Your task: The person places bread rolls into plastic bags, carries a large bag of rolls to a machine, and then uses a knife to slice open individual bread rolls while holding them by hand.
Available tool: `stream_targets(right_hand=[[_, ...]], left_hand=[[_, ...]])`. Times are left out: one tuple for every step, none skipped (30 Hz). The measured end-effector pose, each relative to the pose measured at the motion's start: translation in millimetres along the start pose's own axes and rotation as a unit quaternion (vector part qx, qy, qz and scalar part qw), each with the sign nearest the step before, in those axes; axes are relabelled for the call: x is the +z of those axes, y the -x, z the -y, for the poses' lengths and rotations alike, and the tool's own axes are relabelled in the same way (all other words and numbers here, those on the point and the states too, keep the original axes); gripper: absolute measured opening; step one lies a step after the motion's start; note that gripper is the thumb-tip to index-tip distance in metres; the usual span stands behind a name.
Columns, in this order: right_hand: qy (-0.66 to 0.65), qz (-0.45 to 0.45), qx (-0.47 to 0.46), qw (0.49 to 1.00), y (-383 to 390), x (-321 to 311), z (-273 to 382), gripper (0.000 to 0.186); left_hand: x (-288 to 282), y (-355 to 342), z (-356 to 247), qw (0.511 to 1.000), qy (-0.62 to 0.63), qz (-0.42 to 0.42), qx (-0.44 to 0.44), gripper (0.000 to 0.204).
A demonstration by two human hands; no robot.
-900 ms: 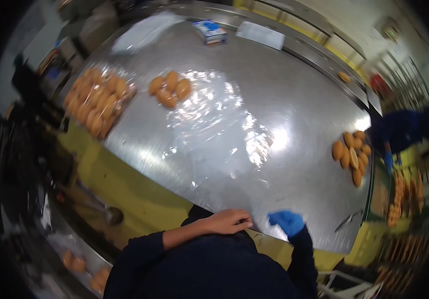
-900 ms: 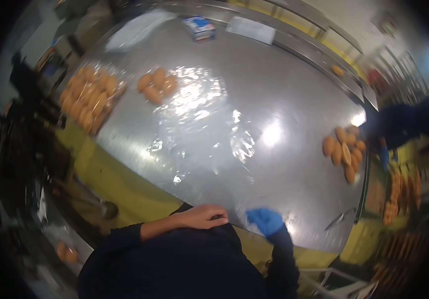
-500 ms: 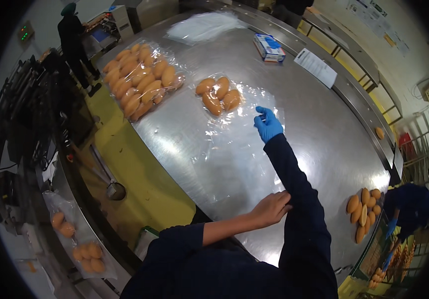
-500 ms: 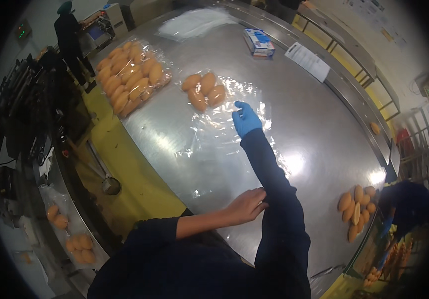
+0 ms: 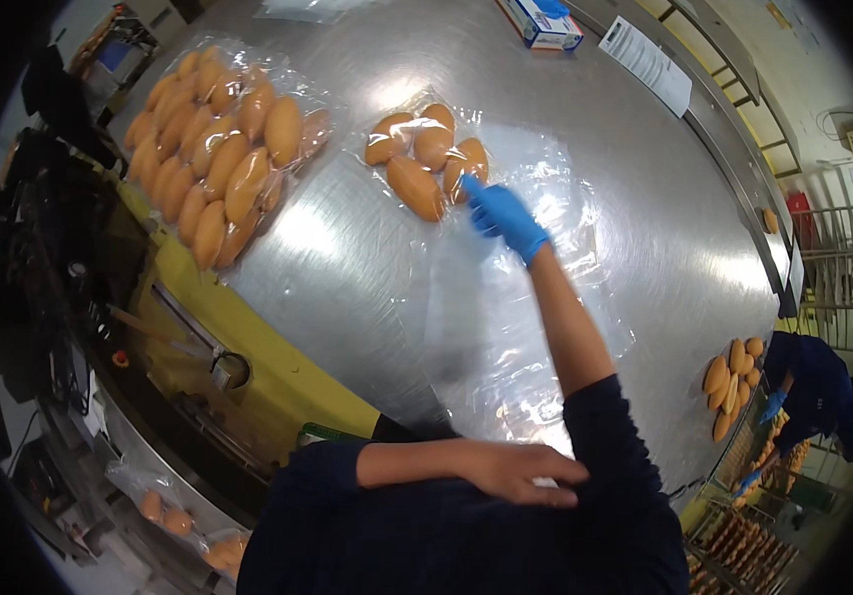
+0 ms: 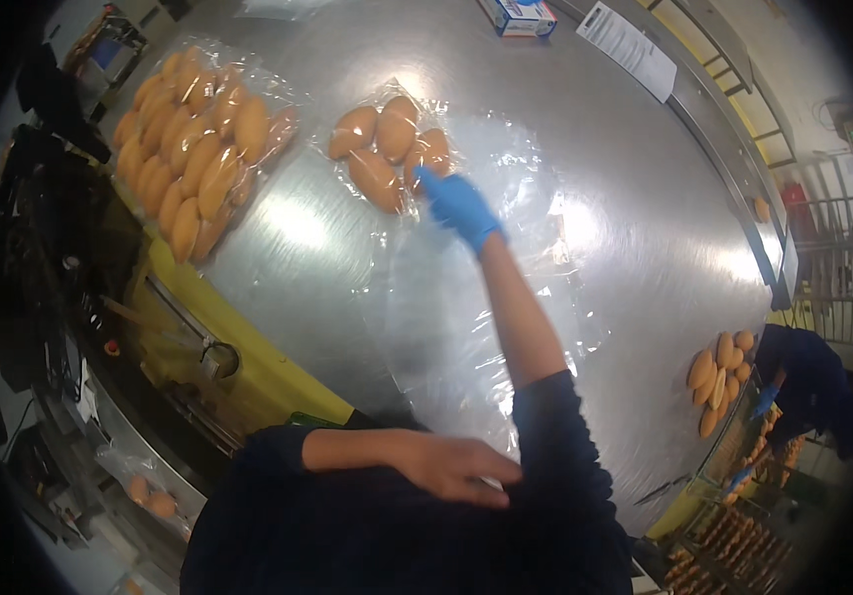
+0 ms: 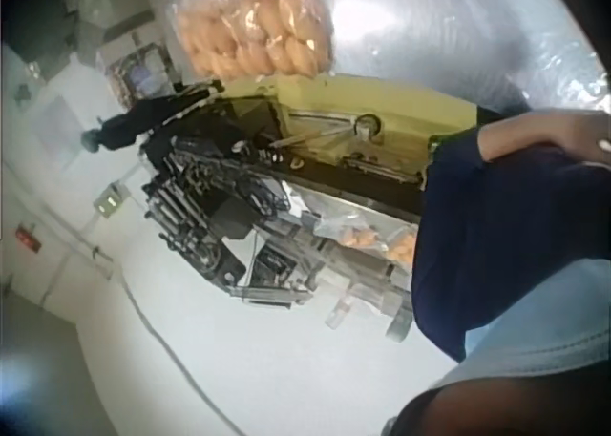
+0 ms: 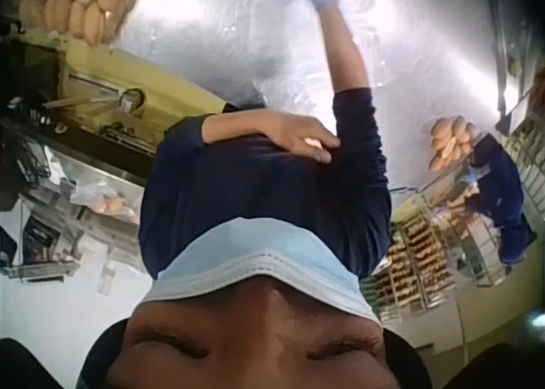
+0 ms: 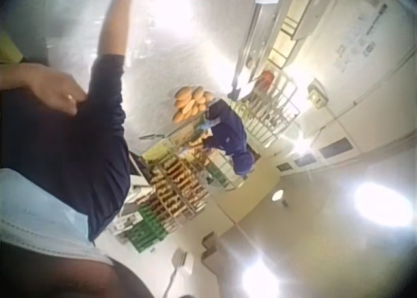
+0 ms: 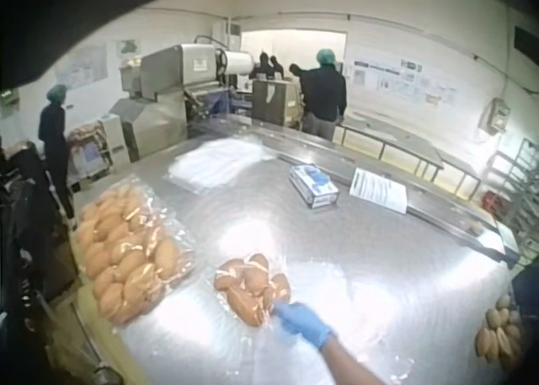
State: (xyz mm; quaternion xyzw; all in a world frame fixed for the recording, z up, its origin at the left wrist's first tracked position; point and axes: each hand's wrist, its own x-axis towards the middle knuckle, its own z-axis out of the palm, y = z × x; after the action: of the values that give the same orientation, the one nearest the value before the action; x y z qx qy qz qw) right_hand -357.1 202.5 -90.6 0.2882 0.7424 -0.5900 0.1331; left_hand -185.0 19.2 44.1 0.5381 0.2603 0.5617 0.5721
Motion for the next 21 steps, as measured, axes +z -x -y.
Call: stream_targets(right_hand=[[0.062, 0.009, -0.005, 0.998, 9, 20, 4, 0.065], [0.104, -0.034, -0.016, 0.994, 15, 39, 7, 0.069], [0.104, -0.119, -0.032, 0.987, 7, 50, -7, 0.067], [0.107, -0.124, -0.021, 0.986, 8, 60, -1, 0.067], [0.112, -0.127, -0.013, 0.985, 12, 68, 11, 0.068], [0.115, -0.133, -0.004, 0.984, 14, 74, 18, 0.07], [0.12, -0.136, 0.005, 0.983, 8, 78, 17, 0.066], [0.125, -0.131, 0.011, 0.983, 5, 80, 15, 0.063], [0.132, -0.125, 0.016, 0.983, 2, 83, 11, 0.06], [0.138, -0.118, 0.021, 0.983, 0, 86, 9, 0.057], [0.121, -0.12, 0.004, 0.985, -4, 90, 5, 0.053], [0.103, -0.125, -0.011, 0.987, -9, 93, -5, 0.049], [0.086, -0.132, -0.025, 0.987, -12, 94, -15, 0.045], [0.021, -0.121, -0.03, 0.992, -17, 94, -23, 0.041], [-0.045, -0.112, -0.035, 0.992, -24, 91, -28, 0.037], [-0.111, -0.105, -0.041, 0.987, -30, 86, -33, 0.032], [-0.137, -0.142, -0.102, 0.975, -36, 77, -39, 0.032], [-0.16, -0.18, -0.162, 0.957, -40, 64, -44, 0.032], [-0.042, -0.194, -0.237, 0.951, -29, 49, -29, 0.028], [0.077, -0.194, -0.312, 0.927, -6, 29, 1, 0.024], [0.073, -0.201, -0.307, 0.927, 17, 5, 16, 0.021]], left_hand=[[-12, 10, 10, 0.999, 0.01, -0.052, -0.012, 0.025], [-23, 22, 27, 0.992, -0.027, -0.111, -0.053, 0.021], [-30, 34, 49, 0.966, -0.165, -0.166, -0.111, 0.02], [-42, 51, 84, 0.942, -0.265, -0.169, -0.115, 0.025], [-41, 69, 106, 0.894, -0.36, -0.191, -0.188, 0.03], [-34, 83, 120, 0.83, -0.449, -0.207, -0.258, 0.035], [-31, 88, 129, 0.812, -0.474, -0.18, -0.288, 0.04], [-27, 93, 138, 0.791, -0.499, -0.154, -0.318, 0.045], [-28, 93, 136, 0.769, -0.522, -0.129, -0.347, 0.051], [-29, 92, 135, 0.767, -0.511, -0.116, -0.371, 0.054], [-29, 90, 134, 0.764, -0.499, -0.103, -0.395, 0.058], [-29, 88, 130, 0.762, -0.488, -0.086, -0.417, 0.062], [-27, 91, 135, 0.762, -0.5, -0.115, -0.396, 0.062], [-26, 94, 145, 0.76, -0.512, -0.142, -0.374, 0.063], [-24, 97, 152, 0.759, -0.523, -0.168, -0.349, 0.063], [-24, 96, 153, 0.748, -0.541, -0.178, -0.341, 0.065], [-25, 95, 154, 0.738, -0.558, -0.185, -0.332, 0.066], [-27, 93, 155, 0.728, -0.574, -0.191, -0.322, 0.067], [-31, 93, 165, 0.702, -0.593, -0.241, -0.311, 0.068], [-36, 92, 165, 0.689, -0.596, -0.272, -0.312, 0.067], [-45, 93, 162, 0.684, -0.598, -0.284, -0.306, 0.066]])
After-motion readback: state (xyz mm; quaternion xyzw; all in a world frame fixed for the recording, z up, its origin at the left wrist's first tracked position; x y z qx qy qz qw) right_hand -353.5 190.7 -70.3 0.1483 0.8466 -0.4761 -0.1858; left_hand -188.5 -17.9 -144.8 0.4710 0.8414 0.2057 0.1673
